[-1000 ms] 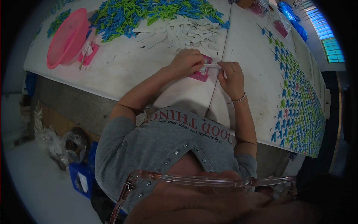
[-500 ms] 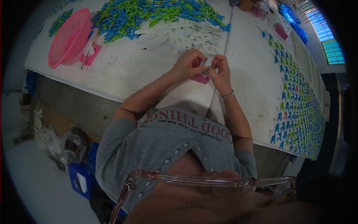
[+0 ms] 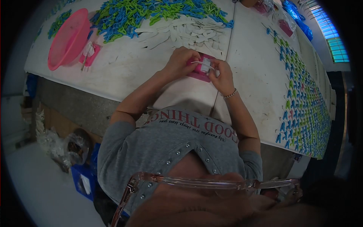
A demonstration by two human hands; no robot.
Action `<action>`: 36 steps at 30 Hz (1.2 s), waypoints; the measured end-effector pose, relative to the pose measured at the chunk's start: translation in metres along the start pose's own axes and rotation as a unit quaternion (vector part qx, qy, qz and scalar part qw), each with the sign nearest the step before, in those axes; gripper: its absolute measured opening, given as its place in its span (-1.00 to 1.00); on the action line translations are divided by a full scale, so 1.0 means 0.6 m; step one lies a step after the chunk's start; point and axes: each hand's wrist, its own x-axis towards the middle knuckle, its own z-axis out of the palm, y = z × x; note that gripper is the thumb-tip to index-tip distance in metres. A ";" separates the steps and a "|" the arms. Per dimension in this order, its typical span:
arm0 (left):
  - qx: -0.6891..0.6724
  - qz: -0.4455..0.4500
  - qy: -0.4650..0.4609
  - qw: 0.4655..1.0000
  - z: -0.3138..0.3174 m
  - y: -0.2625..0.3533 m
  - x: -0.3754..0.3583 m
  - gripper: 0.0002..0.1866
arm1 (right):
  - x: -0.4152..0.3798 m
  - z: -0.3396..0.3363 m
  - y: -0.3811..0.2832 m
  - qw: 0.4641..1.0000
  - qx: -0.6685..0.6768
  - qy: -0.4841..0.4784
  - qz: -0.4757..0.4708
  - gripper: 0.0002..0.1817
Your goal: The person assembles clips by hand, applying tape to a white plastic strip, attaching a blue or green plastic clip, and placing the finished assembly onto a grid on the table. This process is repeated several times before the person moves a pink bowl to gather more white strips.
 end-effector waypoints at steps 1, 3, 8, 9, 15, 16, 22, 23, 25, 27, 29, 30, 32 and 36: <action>-0.009 0.005 0.004 1.000 0.008 -0.003 0.003 -0.77 | -0.003 -0.005 0.001 1.000 -0.003 0.007 0.000 -0.63; -0.012 0.001 -0.004 1.000 0.021 -0.005 0.007 -0.77 | -0.009 -0.014 0.005 1.000 -0.008 0.015 0.002 -0.64; -0.025 0.002 -0.025 0.999 0.036 0.007 0.020 -0.75 | -0.016 -0.042 0.010 0.997 -0.080 0.002 -0.003 -0.64; -0.031 -0.004 -0.056 0.998 0.040 0.006 0.023 -0.75 | -0.017 -0.049 0.009 0.997 -0.080 0.004 -0.005 -0.64; -0.067 0.047 -0.045 0.996 0.079 0.013 0.046 -0.77 | -0.011 -0.104 -0.014 0.980 -0.187 -0.001 -0.075 -0.65; -0.085 0.060 -0.040 0.994 0.084 0.012 0.050 -0.76 | -0.007 -0.112 -0.022 0.977 -0.191 -0.008 -0.095 -0.64; -0.246 -0.093 -0.005 0.965 0.077 0.015 0.056 -0.70 | 0.044 -0.146 -0.041 0.995 -0.076 -0.003 -0.063 -0.65; -0.246 -0.079 -0.006 0.966 0.074 0.005 0.055 -0.70 | 0.061 -0.151 -0.034 1.000 -0.002 0.014 -0.027 -0.65; -0.299 -0.146 0.037 0.942 0.065 -0.020 0.052 -0.68 | 0.095 -0.145 0.045 0.997 -0.070 0.006 -0.037 -0.66; -0.313 -0.150 0.049 0.936 0.052 -0.026 0.050 -0.68 | 0.140 -0.124 0.123 0.990 -0.132 -0.009 -0.044 -0.67; -0.326 -0.159 0.062 0.930 0.043 -0.028 0.047 -0.68 | 0.187 -0.097 0.182 0.969 -0.231 -0.089 0.015 -0.64; -0.332 -0.172 0.066 0.925 0.039 -0.028 0.045 -0.68 | 0.208 -0.081 0.206 0.969 -0.233 -0.086 0.012 -0.64; -0.336 -0.184 0.073 0.921 0.034 -0.029 0.046 -0.68 | 0.247 -0.049 0.239 0.932 -0.349 -0.095 -0.013 -0.71; -0.353 -0.210 0.085 0.908 0.027 -0.031 0.048 -0.65 | 0.289 -0.024 0.261 0.905 -0.402 -0.136 -0.010 -0.70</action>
